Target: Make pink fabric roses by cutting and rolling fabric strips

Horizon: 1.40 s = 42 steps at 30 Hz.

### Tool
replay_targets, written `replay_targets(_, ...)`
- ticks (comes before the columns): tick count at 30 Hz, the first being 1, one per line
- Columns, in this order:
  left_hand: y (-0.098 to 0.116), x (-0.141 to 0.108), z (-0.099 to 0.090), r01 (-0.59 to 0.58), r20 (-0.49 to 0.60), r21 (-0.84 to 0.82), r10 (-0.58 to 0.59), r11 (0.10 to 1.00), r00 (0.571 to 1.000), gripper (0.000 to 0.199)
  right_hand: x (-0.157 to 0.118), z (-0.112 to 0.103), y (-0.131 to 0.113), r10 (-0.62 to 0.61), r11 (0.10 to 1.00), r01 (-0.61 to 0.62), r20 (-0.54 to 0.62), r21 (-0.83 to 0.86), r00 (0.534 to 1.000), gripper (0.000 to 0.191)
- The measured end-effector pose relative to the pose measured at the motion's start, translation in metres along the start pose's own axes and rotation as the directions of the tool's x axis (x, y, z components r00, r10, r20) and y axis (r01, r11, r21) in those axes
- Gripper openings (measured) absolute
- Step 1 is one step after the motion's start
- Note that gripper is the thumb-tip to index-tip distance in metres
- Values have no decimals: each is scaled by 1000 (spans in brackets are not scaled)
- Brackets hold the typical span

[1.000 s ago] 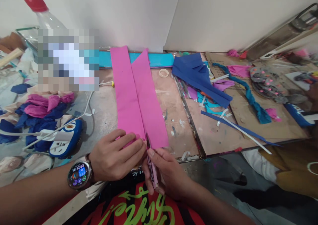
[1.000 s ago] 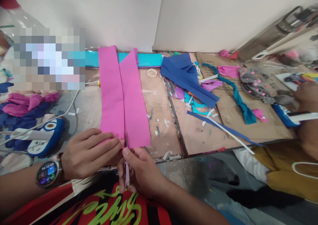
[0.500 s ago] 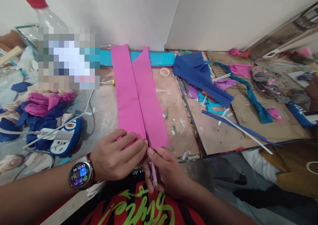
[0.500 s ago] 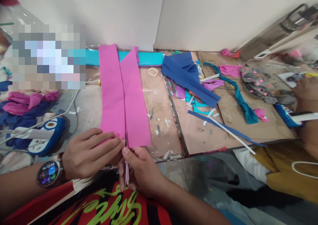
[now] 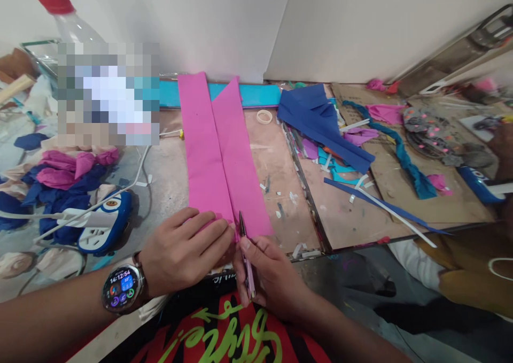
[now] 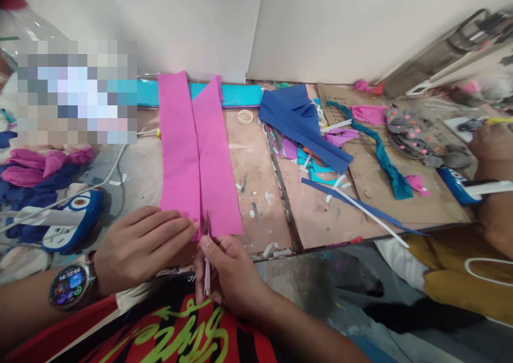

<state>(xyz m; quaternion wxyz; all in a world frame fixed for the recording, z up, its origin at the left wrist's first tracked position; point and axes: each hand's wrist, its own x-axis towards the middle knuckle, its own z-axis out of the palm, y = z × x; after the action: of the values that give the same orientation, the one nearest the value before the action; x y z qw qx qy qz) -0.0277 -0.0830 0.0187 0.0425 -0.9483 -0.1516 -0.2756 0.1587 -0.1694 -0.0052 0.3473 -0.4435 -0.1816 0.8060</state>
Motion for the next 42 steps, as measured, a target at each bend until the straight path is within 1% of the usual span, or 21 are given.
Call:
replay_targets(3, 1, -2, -1, 128, 134, 57, -134, 990, 982, 30, -1, 0, 0, -23, 999, 24, -21, 33, 1000, 49)
replay_targets(7, 5, -6, -5, 344, 297, 99, -358, 934, 885, 56, -4, -2, 2, -59, 992, 62, -34, 106, 998, 43)
replay_targets(9, 7, -10, -9, 420, 332, 37, -408, 907, 851, 62, -6, -4, 3, -48, 994, 46, 19, 98, 999, 44)
replay_targets(11, 6, -15, -14, 505, 346, -92, -448, 858, 824, 58, -9, -8, 3, -27, 996, 21, 76, 82, 997, 43)
replay_targets(12, 5, -19, -15, 552, 340, -182, -475, 814, 812, 54, -11, -9, 3, -13, 998, 6, 100, 70, 995, 42)
replay_targets(14, 2, -25, -16, 640, 304, -377, -563, 669, 768, 48, -13, -12, 2, 14, 999, -18, 126, 32, 992, 41)
replay_targets(16, -2, -31, -14, 668, 316, -603, -639, 435, 701, 39, -15, -12, 1, 39, 999, -39, 148, 1, 988, 39)
replay_targets(18, -5, -33, -10, 627, 376, -768, -703, 127, 603, 32, -16, -13, 1, 61, 998, -61, 181, -6, 982, 38)
replay_targets(20, -6, -31, -6, 483, 427, -854, -789, -192, 441, 31, -15, -12, 2, 66, 998, -68, 206, 2, 976, 39)
replay_targets(21, -6, -29, -5, 417, 456, -861, -806, -292, 377, 35, -15, -12, 2, 62, 998, -65, 209, 8, 976, 39)
replay_targets(22, -6, -27, -5, 353, 485, -860, -806, -369, 340, 39, -14, -12, 4, 53, 998, -58, 212, 17, 976, 38)
replay_targets(23, -5, -26, -5, 295, 498, -861, -806, -414, 321, 42, -13, -13, 5, 41, 998, -48, 214, 30, 976, 38)
replay_targets(26, -1, -24, -5, 160, 438, -899, -846, -408, 303, 46, -11, -14, 8, 6, 996, -24, 210, 84, 978, 39)
replay_targets(28, 2, -26, -5, 128, 399, -917, -872, -377, 283, 48, -10, -15, 10, -2, 994, -21, 205, 110, 979, 40)
replay_targets(30, 5, -28, -5, 126, 406, -914, -878, -386, 255, 53, -9, -15, 11, -3, 992, -23, 209, 124, 978, 40)
replay_targets(34, 12, -29, -9, 112, 496, -868, -854, -484, 157, 56, -7, -15, 11, -14, 992, -15, 231, 126, 973, 42)
replay_targets(36, 16, -29, -12, 61, 556, -831, -825, -553, 100, 53, -7, -15, 10, -11, 993, -17, 239, 116, 971, 42)
replay_targets(37, 18, -29, -12, 29, 591, -806, -802, -591, 86, 49, -8, -15, 9, -7, 994, -20, 244, 109, 970, 42)
replay_targets(38, 20, -28, -12, 5, 627, -777, -774, -629, 87, 45, -8, -16, 9, -3, 994, -23, 249, 102, 969, 41)
replay_targets(39, 22, -27, -12, -2, 662, -746, -742, -666, 105, 42, -9, -16, 8, 1, 995, -26, 254, 93, 967, 40)
replay_targets(42, 25, -20, -6, 52, 731, -675, -659, -736, 178, 39, -12, -18, 6, 24, 998, -39, 271, 50, 962, 40)
